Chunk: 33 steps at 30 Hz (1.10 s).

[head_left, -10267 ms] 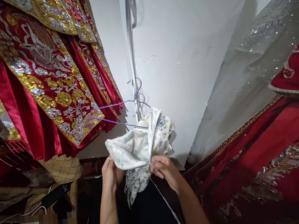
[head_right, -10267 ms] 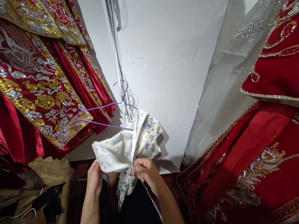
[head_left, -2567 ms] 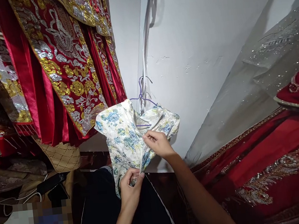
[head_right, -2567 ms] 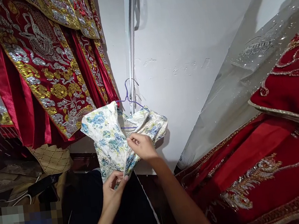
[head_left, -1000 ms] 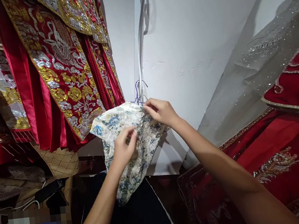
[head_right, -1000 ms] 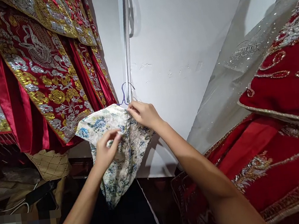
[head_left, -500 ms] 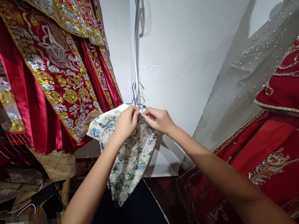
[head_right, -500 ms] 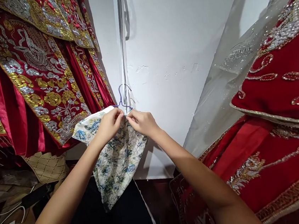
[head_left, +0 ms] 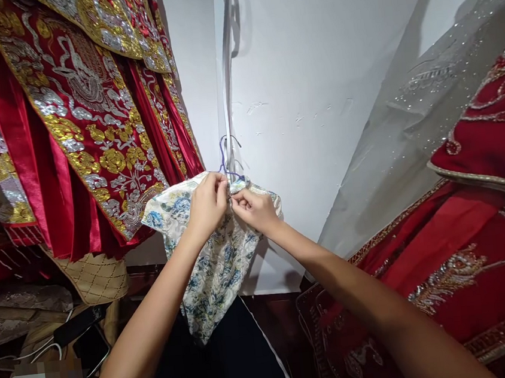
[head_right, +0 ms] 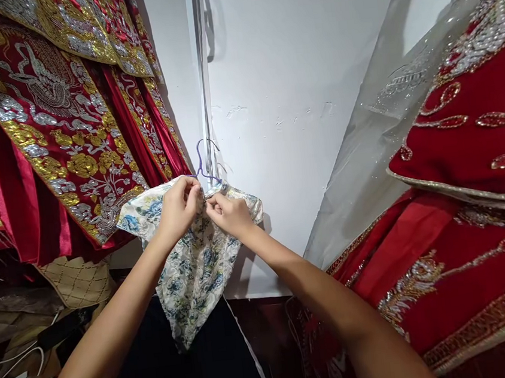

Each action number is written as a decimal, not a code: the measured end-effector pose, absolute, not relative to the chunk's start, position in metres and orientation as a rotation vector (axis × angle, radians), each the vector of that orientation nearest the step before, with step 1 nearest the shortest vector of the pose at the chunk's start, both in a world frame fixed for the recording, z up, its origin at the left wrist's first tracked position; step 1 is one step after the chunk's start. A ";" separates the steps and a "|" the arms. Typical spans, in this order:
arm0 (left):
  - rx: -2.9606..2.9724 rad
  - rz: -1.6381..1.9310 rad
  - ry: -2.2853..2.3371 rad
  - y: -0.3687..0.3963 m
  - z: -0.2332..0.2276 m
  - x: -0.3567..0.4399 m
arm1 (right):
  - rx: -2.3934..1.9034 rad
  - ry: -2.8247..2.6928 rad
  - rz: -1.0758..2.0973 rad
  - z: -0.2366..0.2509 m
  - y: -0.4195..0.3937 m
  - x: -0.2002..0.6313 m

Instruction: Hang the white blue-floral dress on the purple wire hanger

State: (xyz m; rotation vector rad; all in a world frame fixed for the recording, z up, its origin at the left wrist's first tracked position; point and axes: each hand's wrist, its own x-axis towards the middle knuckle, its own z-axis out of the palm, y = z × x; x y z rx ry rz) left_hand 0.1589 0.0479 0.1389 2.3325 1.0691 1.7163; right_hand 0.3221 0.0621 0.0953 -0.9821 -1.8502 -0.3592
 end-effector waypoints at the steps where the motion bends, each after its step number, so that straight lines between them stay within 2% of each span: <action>1: 2.327 1.721 1.066 0.048 0.140 0.158 | -1.002 -1.872 -0.367 0.094 0.062 0.321; 10: 2.045 2.050 1.101 0.054 0.162 0.110 | -0.997 -2.084 -0.341 0.075 0.048 0.319; 22: 1.152 2.229 0.950 0.067 0.105 0.000 | -0.813 -2.354 -0.306 0.048 0.029 0.304; 27: 1.034 2.245 0.810 0.071 0.083 -0.006 | -0.736 -2.380 -0.277 0.062 0.013 0.303; 33: 0.720 2.105 0.609 0.068 0.090 0.010 | -0.642 -2.316 -0.132 0.068 -0.001 0.303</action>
